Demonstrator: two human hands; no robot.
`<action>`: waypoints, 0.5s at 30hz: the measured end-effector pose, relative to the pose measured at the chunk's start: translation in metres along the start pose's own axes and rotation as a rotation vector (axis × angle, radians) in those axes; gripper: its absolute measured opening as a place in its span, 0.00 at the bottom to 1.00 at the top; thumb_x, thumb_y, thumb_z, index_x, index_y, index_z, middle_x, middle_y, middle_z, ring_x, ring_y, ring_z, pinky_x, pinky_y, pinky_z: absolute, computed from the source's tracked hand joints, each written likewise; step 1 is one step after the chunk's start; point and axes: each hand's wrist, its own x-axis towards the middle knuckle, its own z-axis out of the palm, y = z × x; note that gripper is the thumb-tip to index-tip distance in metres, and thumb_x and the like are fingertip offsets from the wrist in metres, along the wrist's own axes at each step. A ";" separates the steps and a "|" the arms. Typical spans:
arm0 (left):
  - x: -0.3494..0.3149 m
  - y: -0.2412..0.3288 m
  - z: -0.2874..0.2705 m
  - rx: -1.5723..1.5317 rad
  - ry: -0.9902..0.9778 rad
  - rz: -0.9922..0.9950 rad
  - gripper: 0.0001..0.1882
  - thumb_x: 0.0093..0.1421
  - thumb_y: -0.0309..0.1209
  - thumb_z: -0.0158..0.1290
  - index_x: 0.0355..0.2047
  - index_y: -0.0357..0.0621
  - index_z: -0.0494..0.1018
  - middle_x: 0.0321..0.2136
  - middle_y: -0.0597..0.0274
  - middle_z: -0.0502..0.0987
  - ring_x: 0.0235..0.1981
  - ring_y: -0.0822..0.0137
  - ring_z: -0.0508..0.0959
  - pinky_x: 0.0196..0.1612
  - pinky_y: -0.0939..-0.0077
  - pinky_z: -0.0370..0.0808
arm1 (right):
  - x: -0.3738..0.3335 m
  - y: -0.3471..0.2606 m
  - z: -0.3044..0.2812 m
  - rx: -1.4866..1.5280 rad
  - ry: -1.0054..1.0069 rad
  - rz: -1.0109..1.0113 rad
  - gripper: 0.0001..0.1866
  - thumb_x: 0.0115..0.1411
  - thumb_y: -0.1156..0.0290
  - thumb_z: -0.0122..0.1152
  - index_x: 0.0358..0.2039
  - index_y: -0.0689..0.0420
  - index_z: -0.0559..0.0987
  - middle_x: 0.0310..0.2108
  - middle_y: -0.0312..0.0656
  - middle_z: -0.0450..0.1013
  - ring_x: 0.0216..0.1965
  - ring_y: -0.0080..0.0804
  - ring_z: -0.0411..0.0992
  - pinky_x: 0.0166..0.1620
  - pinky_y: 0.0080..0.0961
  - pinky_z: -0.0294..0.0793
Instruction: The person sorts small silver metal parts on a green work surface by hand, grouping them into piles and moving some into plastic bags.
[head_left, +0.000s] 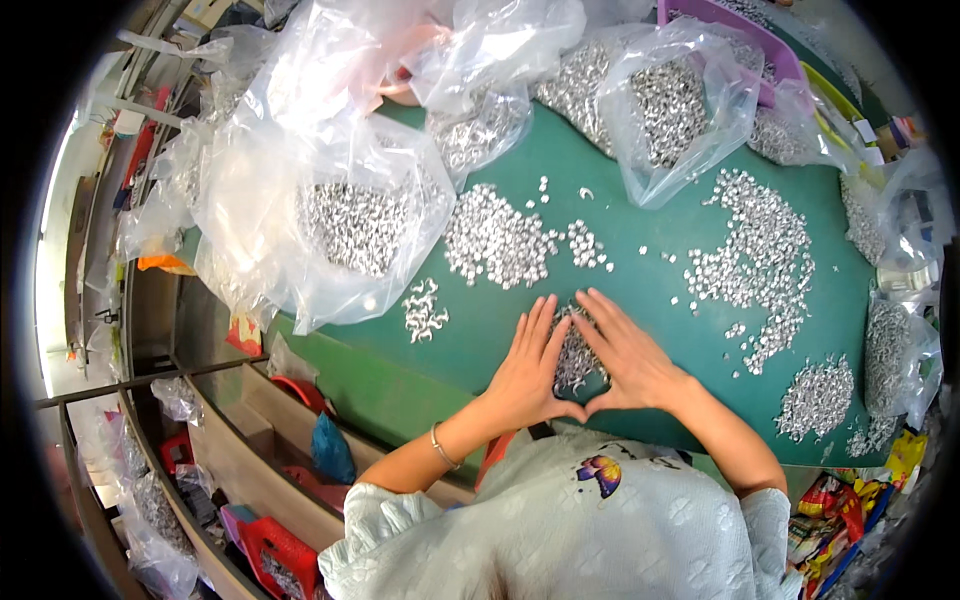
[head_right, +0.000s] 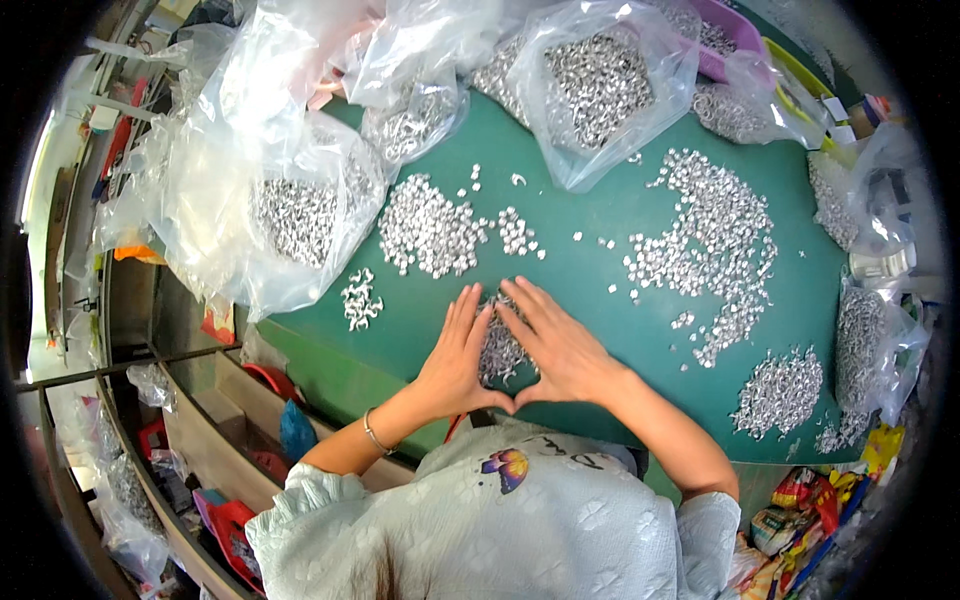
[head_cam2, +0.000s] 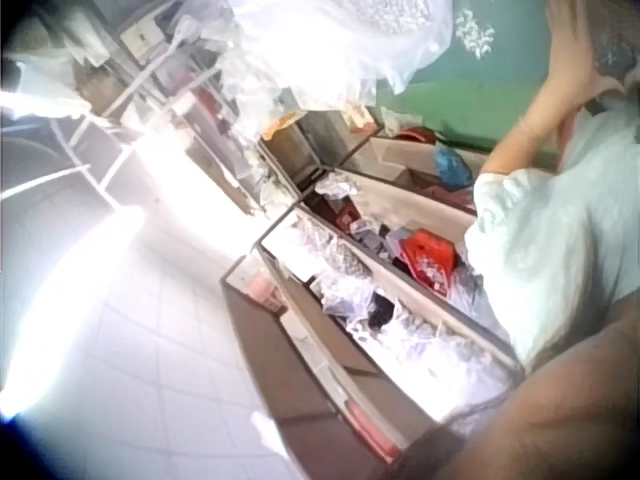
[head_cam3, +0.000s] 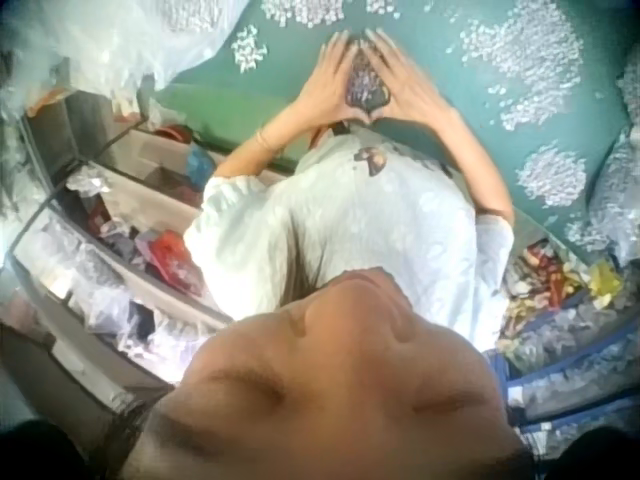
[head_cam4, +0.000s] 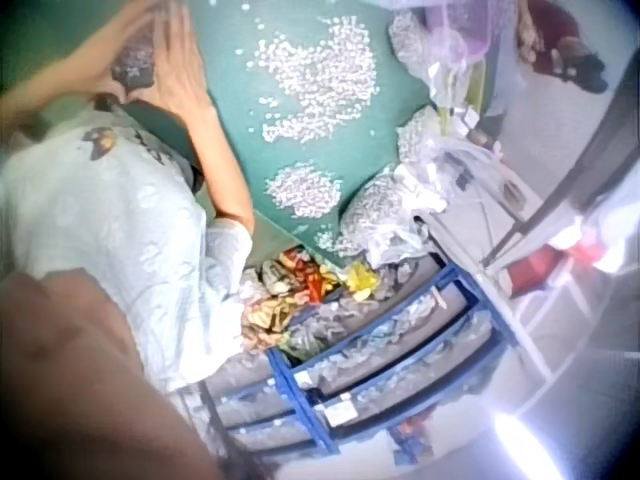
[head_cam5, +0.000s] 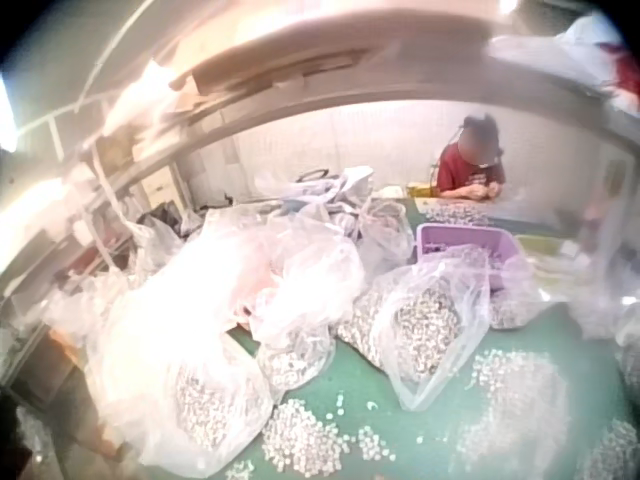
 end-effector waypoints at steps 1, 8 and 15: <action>0.000 0.001 -0.004 0.013 -0.019 0.005 0.66 0.35 0.58 0.66 0.63 0.26 0.47 0.65 0.32 0.46 0.67 0.36 0.46 0.66 0.45 0.49 | 0.001 -0.001 -0.001 -0.030 -0.018 -0.013 0.59 0.34 0.49 0.75 0.62 0.67 0.57 0.66 0.58 0.48 0.69 0.54 0.43 0.68 0.47 0.49; -0.004 -0.002 0.003 -0.095 -0.035 -0.013 0.60 0.36 0.45 0.70 0.62 0.26 0.48 0.65 0.33 0.46 0.66 0.36 0.50 0.66 0.48 0.51 | 0.004 0.013 0.010 0.001 0.000 -0.108 0.48 0.40 0.54 0.73 0.59 0.61 0.64 0.61 0.55 0.55 0.65 0.54 0.52 0.63 0.45 0.59; 0.000 0.026 0.023 -0.044 0.232 -0.315 0.43 0.51 0.32 0.60 0.61 0.27 0.50 0.64 0.35 0.49 0.65 0.38 0.52 0.66 0.51 0.52 | 0.011 -0.003 0.003 -0.095 0.013 0.027 0.35 0.52 0.63 0.63 0.60 0.59 0.64 0.64 0.55 0.53 0.66 0.56 0.49 0.66 0.48 0.51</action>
